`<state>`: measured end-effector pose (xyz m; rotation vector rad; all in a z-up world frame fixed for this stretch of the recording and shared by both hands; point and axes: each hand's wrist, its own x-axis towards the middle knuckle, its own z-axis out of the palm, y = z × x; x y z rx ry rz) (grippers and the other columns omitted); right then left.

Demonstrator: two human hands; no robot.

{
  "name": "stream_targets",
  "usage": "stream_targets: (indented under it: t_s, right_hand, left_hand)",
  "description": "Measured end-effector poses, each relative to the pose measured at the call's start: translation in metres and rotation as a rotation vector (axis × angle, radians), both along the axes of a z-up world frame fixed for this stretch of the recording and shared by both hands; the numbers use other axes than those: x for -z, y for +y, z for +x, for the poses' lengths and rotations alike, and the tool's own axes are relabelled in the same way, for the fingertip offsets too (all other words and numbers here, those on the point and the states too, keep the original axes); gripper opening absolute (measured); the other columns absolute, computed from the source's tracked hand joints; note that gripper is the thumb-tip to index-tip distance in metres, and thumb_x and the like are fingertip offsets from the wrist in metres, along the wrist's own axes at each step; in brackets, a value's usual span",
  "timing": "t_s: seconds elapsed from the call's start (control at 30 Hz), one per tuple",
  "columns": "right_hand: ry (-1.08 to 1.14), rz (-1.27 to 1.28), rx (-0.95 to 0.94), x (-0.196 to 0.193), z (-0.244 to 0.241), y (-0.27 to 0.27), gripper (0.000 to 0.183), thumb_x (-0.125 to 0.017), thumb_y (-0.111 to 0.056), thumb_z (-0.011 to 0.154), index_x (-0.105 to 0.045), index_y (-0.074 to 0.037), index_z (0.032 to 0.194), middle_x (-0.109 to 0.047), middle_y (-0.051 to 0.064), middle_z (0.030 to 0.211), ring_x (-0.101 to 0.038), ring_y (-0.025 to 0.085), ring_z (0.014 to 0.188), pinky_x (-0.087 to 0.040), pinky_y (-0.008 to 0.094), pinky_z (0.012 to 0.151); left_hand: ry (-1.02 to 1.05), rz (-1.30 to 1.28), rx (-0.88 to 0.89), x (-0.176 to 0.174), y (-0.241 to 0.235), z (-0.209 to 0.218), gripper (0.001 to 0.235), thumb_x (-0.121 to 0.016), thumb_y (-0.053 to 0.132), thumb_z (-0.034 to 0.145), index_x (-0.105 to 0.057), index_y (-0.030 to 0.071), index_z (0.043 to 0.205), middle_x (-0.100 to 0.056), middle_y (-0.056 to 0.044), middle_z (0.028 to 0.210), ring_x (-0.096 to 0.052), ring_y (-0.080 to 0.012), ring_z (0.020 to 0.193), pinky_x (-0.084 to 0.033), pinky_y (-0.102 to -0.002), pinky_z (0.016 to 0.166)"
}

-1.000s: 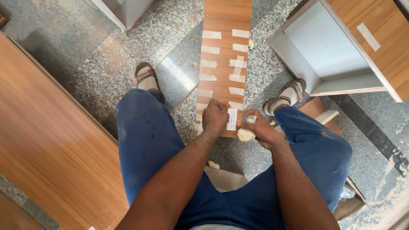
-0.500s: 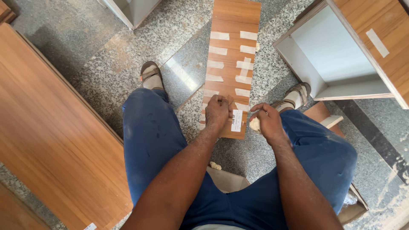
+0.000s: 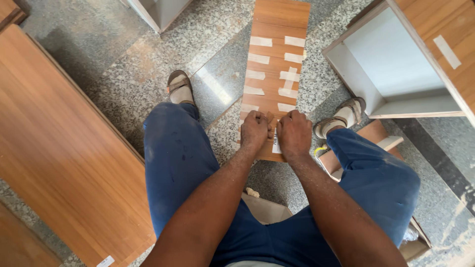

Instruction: The person peels multiple strips of white tape from a wooden furniture panel and wipes the surface with a cloth.

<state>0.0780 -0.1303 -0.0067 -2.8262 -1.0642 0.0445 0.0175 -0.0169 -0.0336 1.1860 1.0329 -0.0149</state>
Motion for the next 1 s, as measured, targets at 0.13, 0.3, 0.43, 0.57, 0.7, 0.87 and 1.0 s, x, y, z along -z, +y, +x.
stream_targets:
  t_s: [0.13, 0.3, 0.43, 0.57, 0.7, 0.87, 1.0]
  right_hand:
    - [0.142, 0.146, 0.178, 0.009, 0.008, -0.016, 0.015, -0.07, -0.02, 0.092, -0.07, -0.005, 0.09, -0.062, 0.015, 0.107, -0.061, 0.035, 0.104, -0.049, 0.048, 0.092]
    - [0.332, 0.428, 0.405, 0.021, 0.002, -0.049, 0.019, -0.064, -0.021, 0.098, -0.067, -0.002, 0.098, -0.062, 0.018, 0.11, -0.062, 0.036, 0.108, -0.048, 0.047, 0.097]
    - [0.423, 0.493, 0.367, 0.027, 0.0, -0.046, 0.032, -0.054, -0.016, 0.102, -0.065, -0.007, 0.131, -0.06, 0.02, 0.116, -0.061, 0.036, 0.112, -0.047, 0.046, 0.101]
    - [0.459, 0.349, 0.39, 0.012, 0.005, -0.034, 0.038, -0.069, -0.026, 0.091, -0.064, -0.006, 0.123, -0.061, 0.02, 0.113, -0.062, 0.037, 0.106, -0.049, 0.047, 0.094]
    - [0.55, 0.253, 0.411, 0.003, 0.015, -0.032, 0.033, -0.073, -0.033, 0.093, -0.067, -0.005, 0.109, -0.068, 0.02, 0.107, -0.067, 0.035, 0.102, -0.052, 0.047, 0.089]
    - [0.59, 0.494, 0.508, 0.03, 0.017, -0.046, 0.026, -0.074, -0.028, 0.093, -0.068, -0.004, 0.101, -0.073, 0.018, 0.099, -0.071, 0.031, 0.095, -0.053, 0.043, 0.086]
    - [0.539, 0.636, 0.56, 0.056, 0.009, -0.059, 0.026, -0.075, -0.027, 0.093, -0.067, -0.003, 0.101, -0.072, 0.018, 0.096, -0.069, 0.03, 0.093, -0.052, 0.042, 0.086]
  left_hand:
    - [-0.003, 0.007, 0.032, -0.003, 0.002, -0.002, 0.014, -0.056, 0.013, 0.102, -0.06, 0.001, 0.108, -0.07, -0.008, 0.077, -0.07, -0.0138, 0.059, -0.06, -0.03, 0.054]
    - [0.055, 0.091, 0.144, -0.011, 0.003, -0.002, 0.017, -0.056, 0.02, 0.104, -0.06, 0.004, 0.109, -0.073, -0.006, 0.078, -0.072, -0.0134, 0.062, -0.059, -0.029, 0.061]
    - [0.135, 0.116, 0.168, -0.018, 0.0, 0.003, 0.018, -0.056, 0.023, 0.103, -0.062, 0.007, 0.109, -0.074, -0.005, 0.078, -0.072, -0.0126, 0.063, -0.06, -0.03, 0.064]
    - [0.107, 0.198, 0.213, -0.026, 0.002, 0.0, 0.019, -0.057, 0.023, 0.102, -0.062, 0.005, 0.105, -0.074, -0.004, 0.076, -0.073, -0.0134, 0.062, -0.058, -0.032, 0.065]
    - [0.128, 0.254, 0.287, -0.031, 0.005, 0.0, 0.019, -0.056, 0.024, 0.104, -0.061, 0.006, 0.104, -0.074, -0.003, 0.073, -0.073, -0.0136, 0.061, -0.058, -0.031, 0.067]
    - [0.103, 0.251, 0.256, -0.027, 0.002, -0.002, 0.017, -0.056, 0.023, 0.103, -0.061, 0.006, 0.104, -0.074, -0.003, 0.073, -0.074, -0.0134, 0.062, -0.058, -0.031, 0.066]
    - [0.054, 0.235, 0.219, -0.02, 0.002, -0.005, 0.018, -0.055, 0.022, 0.103, -0.06, 0.005, 0.103, -0.073, -0.004, 0.074, -0.074, -0.0149, 0.06, -0.059, -0.032, 0.063]
